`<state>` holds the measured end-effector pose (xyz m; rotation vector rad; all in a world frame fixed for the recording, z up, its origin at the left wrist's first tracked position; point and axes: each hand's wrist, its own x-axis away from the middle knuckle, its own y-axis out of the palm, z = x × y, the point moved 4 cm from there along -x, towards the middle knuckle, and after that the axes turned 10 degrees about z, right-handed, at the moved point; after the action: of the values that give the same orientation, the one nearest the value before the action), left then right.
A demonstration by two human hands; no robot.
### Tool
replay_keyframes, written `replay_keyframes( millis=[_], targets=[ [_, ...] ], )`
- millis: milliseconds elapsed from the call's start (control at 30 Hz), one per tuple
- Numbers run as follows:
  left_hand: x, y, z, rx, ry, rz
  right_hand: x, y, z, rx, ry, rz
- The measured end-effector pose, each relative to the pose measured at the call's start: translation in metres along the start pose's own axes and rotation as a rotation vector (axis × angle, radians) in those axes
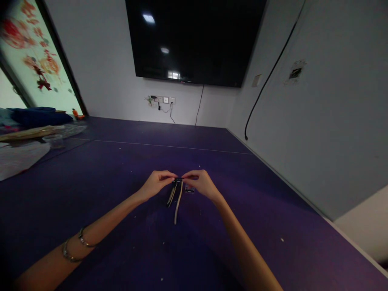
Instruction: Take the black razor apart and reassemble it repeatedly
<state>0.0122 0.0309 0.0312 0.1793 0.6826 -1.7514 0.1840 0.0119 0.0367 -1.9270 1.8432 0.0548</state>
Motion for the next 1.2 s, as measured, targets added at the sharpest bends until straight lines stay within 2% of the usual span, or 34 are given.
replay_keyframes(
  millis=[133, 233, 367, 500, 733, 867, 1200],
  targets=[
    [0.002, 0.001, -0.006, -0.054, 0.039, 0.074, -0.003, -0.005, 0.014, -0.052, 0.103, 0.025],
    [0.004, 0.005, -0.010, -0.188, 0.128, 0.091, -0.005, -0.014, 0.035, -0.029, 0.157, 0.075],
    [0.010, 0.020, -0.016, -0.415, 0.290, -0.018, -0.007, -0.023, 0.066, 0.069, 0.209, 0.120],
    [0.012, 0.036, -0.024, -0.545, 0.316, -0.143, -0.006, -0.025, 0.085, 0.150, 0.246, 0.107],
    [-0.007, 0.059, -0.031, -0.682, 0.338, -0.301, -0.005, -0.024, 0.088, 0.190, 0.261, 0.066],
    [-0.014, 0.071, -0.038, -0.725, 0.340, -0.403, -0.006, -0.023, 0.093, 0.189, 0.264, 0.091],
    [-0.014, 0.073, -0.050, -0.772, 0.317, -0.443, -0.005, -0.018, 0.095, 0.218, 0.283, 0.087]
  ],
)
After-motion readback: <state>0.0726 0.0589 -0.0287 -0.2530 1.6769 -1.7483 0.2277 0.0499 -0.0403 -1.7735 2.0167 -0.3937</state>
